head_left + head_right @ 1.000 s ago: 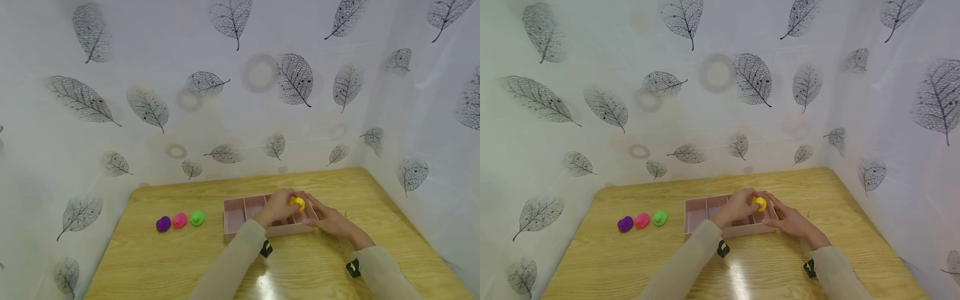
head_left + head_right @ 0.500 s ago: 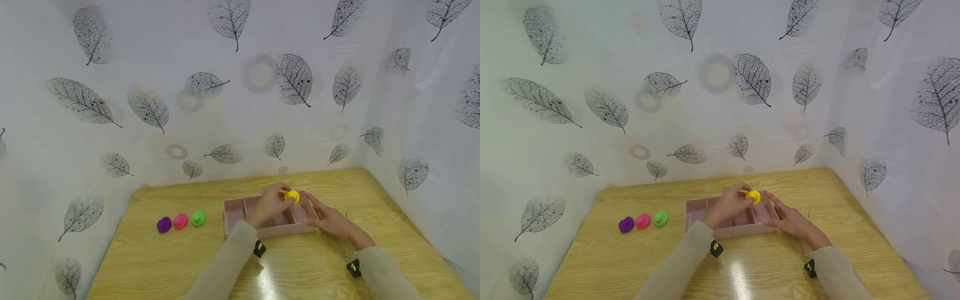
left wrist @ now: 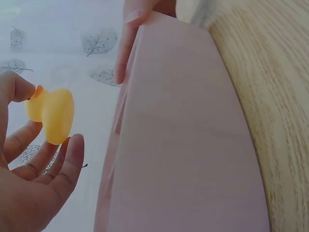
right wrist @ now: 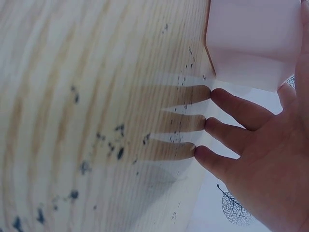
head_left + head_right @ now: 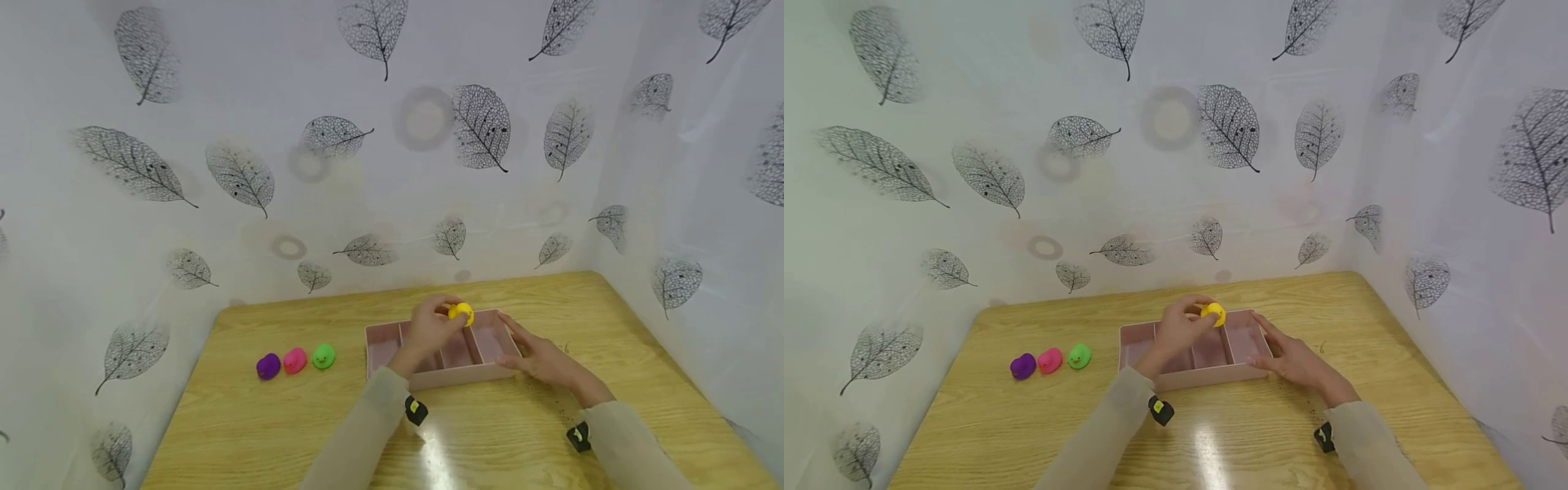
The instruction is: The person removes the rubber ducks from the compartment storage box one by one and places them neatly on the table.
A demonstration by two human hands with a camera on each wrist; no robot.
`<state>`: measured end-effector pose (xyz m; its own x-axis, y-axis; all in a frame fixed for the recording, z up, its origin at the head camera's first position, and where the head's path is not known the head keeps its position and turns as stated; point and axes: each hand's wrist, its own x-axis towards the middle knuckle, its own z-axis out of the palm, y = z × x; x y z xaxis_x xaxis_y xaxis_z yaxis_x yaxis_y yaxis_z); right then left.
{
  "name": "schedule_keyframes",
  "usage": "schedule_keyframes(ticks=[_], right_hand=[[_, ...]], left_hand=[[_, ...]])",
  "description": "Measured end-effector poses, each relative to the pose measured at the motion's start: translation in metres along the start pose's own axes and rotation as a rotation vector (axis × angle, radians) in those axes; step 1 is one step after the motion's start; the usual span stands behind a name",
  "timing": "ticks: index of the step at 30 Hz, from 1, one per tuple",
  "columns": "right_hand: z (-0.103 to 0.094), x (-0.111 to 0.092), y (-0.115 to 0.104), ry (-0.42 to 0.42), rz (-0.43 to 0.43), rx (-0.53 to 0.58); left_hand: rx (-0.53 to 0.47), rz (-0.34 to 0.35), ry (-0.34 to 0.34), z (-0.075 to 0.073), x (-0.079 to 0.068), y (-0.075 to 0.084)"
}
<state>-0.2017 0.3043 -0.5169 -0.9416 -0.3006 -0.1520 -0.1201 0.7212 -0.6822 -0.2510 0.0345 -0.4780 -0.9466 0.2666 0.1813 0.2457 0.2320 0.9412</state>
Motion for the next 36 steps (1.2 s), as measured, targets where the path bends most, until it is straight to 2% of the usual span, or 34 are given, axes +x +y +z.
schedule_keyframes(ticks=[5, 11, 15, 18, 21, 24, 29, 36], right_hand=[[0.0, 0.0, -0.001, 0.004, -0.003, -0.001], [0.0, 0.0, -0.001, 0.007, -0.02, -0.002], [0.0, 0.0, -0.001, 0.007, -0.03, -0.001], [0.001, 0.0, -0.001, 0.007, -0.027, 0.004], [0.0, 0.0, -0.001, 0.008, -0.028, 0.007], [0.0, -0.001, -0.001, 0.01, -0.037, 0.008], [0.0, -0.003, -0.002, 0.012, -0.045, 0.009], [0.0, -0.003, -0.001, 0.018, -0.05, 0.002]], left_hand=[[-0.075, 0.002, 0.024, -0.008, -0.001, 0.002], [-0.198, -0.013, 0.012, -0.017, -0.004, 0.006], [-0.272, -0.04, 0.034, -0.023, -0.006, 0.007], [-0.303, -0.087, 0.07, -0.028, -0.008, 0.009], [-0.3, -0.127, 0.112, -0.033, -0.011, 0.011], [-0.288, -0.136, 0.146, -0.037, -0.013, 0.009], [-0.303, -0.143, 0.164, -0.043, -0.015, -0.001], [-0.271, -0.098, 0.176, -0.056, -0.019, -0.009]])
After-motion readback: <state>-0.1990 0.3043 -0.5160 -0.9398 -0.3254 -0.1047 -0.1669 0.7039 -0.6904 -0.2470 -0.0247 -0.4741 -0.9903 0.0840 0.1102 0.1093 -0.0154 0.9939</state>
